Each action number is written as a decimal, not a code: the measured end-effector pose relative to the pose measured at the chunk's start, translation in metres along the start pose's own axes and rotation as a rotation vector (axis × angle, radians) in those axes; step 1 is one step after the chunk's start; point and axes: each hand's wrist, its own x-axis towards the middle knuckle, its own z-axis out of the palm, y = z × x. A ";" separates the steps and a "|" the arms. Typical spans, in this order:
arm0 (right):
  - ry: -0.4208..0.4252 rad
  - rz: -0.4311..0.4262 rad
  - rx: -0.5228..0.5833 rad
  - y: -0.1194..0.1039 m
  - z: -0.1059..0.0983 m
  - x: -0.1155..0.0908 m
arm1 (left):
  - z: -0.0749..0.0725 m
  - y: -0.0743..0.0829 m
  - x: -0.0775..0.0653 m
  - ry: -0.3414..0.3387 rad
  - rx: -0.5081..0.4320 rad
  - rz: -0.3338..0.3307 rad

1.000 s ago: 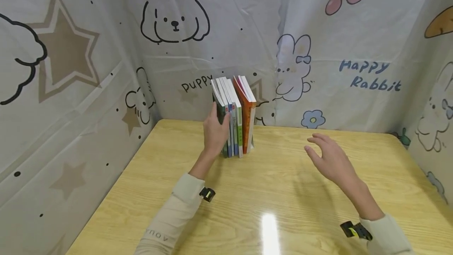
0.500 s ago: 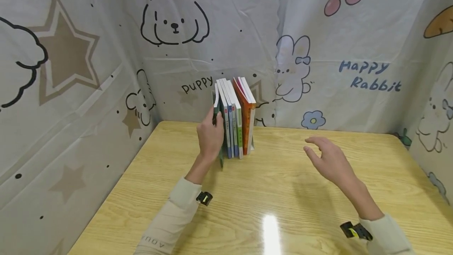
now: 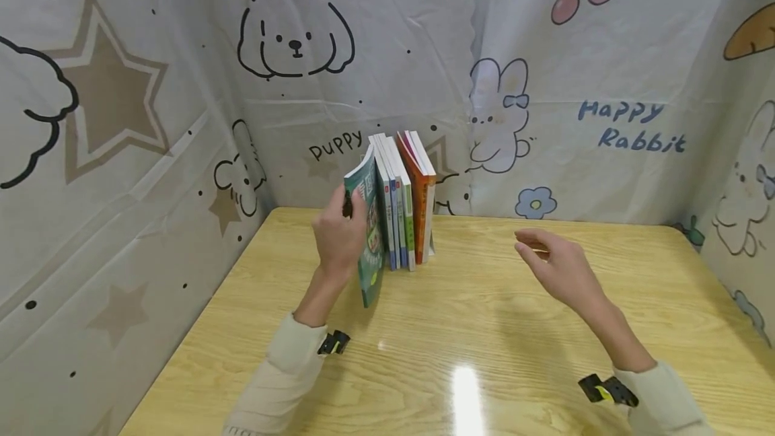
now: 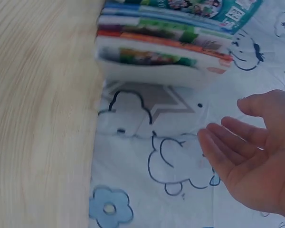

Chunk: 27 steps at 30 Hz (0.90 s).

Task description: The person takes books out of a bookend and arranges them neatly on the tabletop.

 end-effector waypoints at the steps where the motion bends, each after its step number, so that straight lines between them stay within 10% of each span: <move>1: -0.002 0.001 0.021 -0.002 0.000 0.001 | -0.003 0.002 0.001 0.010 0.003 0.022; 18: 0.017 -0.016 0.111 -0.022 -0.002 0.011 | -0.037 0.042 0.019 0.147 0.040 0.229; 27: 0.017 -0.024 0.161 -0.020 -0.003 0.010 | -0.051 0.057 0.029 0.154 -0.051 0.203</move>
